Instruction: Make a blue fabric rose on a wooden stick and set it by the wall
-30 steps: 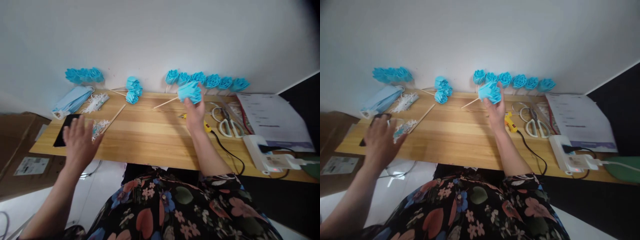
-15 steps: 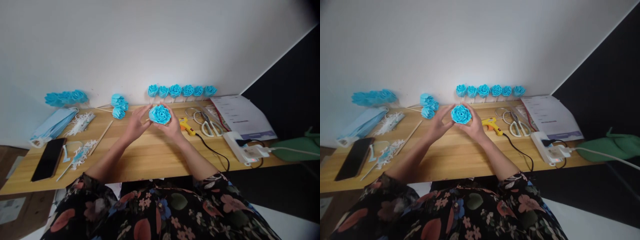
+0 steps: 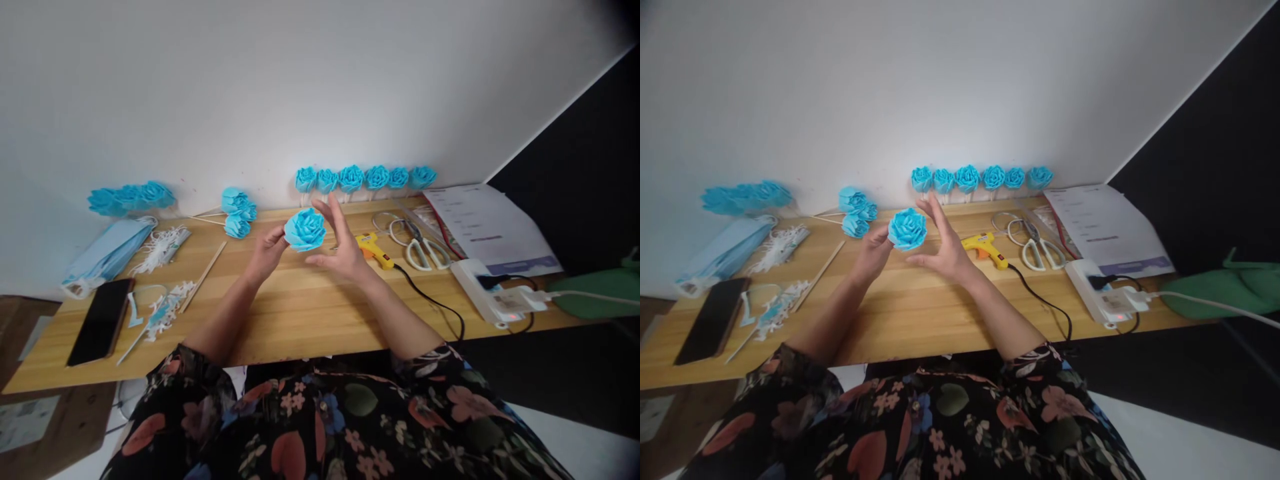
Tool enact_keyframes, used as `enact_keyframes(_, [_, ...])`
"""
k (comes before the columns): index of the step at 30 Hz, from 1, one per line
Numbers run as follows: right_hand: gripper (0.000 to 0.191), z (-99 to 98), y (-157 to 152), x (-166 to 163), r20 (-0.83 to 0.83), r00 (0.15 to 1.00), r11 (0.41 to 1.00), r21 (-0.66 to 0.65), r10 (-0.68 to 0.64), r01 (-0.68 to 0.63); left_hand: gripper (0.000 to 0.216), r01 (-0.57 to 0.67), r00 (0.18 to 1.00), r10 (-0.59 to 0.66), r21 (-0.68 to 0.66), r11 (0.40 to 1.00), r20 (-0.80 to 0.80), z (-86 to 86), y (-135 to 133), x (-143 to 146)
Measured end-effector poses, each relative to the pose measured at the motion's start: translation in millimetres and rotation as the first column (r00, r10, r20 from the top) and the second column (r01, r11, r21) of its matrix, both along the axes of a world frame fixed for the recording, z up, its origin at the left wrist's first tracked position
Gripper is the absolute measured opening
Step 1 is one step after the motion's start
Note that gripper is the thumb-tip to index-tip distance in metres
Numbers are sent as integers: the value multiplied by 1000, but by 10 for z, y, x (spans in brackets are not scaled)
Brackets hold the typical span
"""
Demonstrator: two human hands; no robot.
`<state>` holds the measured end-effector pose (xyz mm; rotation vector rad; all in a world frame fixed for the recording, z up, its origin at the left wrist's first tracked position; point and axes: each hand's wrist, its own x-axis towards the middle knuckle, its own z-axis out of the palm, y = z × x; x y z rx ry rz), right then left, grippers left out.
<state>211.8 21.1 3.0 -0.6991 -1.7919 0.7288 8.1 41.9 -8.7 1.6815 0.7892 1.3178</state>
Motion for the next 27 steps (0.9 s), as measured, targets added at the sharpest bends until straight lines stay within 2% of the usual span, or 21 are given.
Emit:
enact_keyframes(5, [113,-18,-58,-67,-11,1000,1000,-9,13,-13,47,143,990,-143,-70,987,-6,-65,-50,36])
enact_keyframes(8, [93,-10,-100,-93,5,999,999,3,-41,41,49,143,990,-144,-81,986,-3,-89,-56,35])
enact_keyframes(11, [82,-6,-116,-106,16,995,995,30,-101,100,49,140,990,-139,-98,985,21,-116,-37,15])
enact_keyframes(15, [81,-10,-107,-112,47,990,990,47,-136,134,51,140,990,-140,-110,984,6,-169,-4,0])
enact_keyframes(18, [90,17,-106,-88,65,993,993,62,-102,98,58,64,998,-65,-77,995,-9,-185,22,-16])
enact_keyframes(20, [88,65,-112,-48,34,996,992,102,-81,77,59,-1,1000,1,-22,1000,-18,-170,43,-44])
enact_keyframes(23, [55,157,-115,31,-29,986,968,185,-164,167,62,-42,998,44,40,998,-51,-138,81,-112])
enact_keyframes(25, [33,203,-105,74,-45,965,938,227,-259,262,70,-33,998,34,11,999,-55,-133,107,-160])
enact_keyframes(27, [21,221,-86,99,-48,948,912,261,-315,317,82,-13,999,11,-47,999,-53,-143,131,-200])
